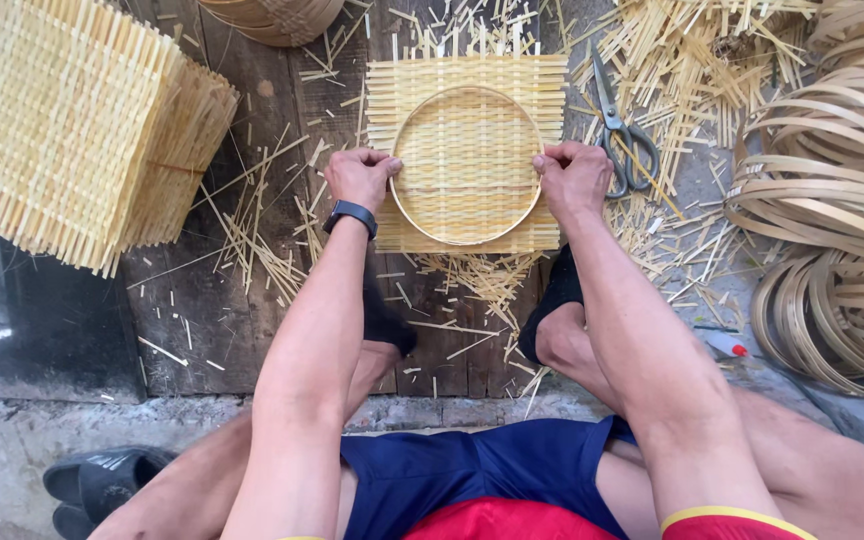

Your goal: The person sits on the floor and repeatedly assembles small round bamboo baskets. They place a circular bamboo frame onto a flat woven mat, press it down, and then use shears to trim the excess mat material around the frame's edge. The finished baskets are stacked nearby.

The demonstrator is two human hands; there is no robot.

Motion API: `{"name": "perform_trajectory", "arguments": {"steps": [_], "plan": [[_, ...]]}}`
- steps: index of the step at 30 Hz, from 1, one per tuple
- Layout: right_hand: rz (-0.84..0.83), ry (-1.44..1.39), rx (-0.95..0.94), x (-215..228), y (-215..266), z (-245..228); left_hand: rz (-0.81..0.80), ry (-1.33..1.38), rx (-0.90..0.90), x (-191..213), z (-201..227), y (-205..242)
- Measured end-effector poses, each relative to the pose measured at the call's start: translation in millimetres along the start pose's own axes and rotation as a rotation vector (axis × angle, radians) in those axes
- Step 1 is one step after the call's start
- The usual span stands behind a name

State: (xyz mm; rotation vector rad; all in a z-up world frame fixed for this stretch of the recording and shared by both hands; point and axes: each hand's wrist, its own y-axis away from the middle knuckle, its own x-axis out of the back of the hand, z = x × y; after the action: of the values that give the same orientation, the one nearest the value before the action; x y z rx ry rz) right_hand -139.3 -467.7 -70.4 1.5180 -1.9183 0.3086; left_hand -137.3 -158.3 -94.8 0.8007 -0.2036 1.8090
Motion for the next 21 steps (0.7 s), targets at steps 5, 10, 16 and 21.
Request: {"name": "perform_trajectory", "arguments": {"steps": [5, 10, 16, 21], "plan": [[-0.01, 0.0, -0.013, 1, 3, -7, -0.015, 0.016, 0.019, 1, -2, 1], [-0.022, -0.054, -0.05, 0, -1, 0, 0.029, -0.006, 0.043, -3, -6, 0], [-0.021, -0.01, 0.053, -18, -20, 41, 0.061, 0.034, -0.085, -18, -34, -2], [-0.077, -0.026, 0.002, -26, -43, 69, -0.022, 0.066, -0.006, -24, -57, -8]]}}
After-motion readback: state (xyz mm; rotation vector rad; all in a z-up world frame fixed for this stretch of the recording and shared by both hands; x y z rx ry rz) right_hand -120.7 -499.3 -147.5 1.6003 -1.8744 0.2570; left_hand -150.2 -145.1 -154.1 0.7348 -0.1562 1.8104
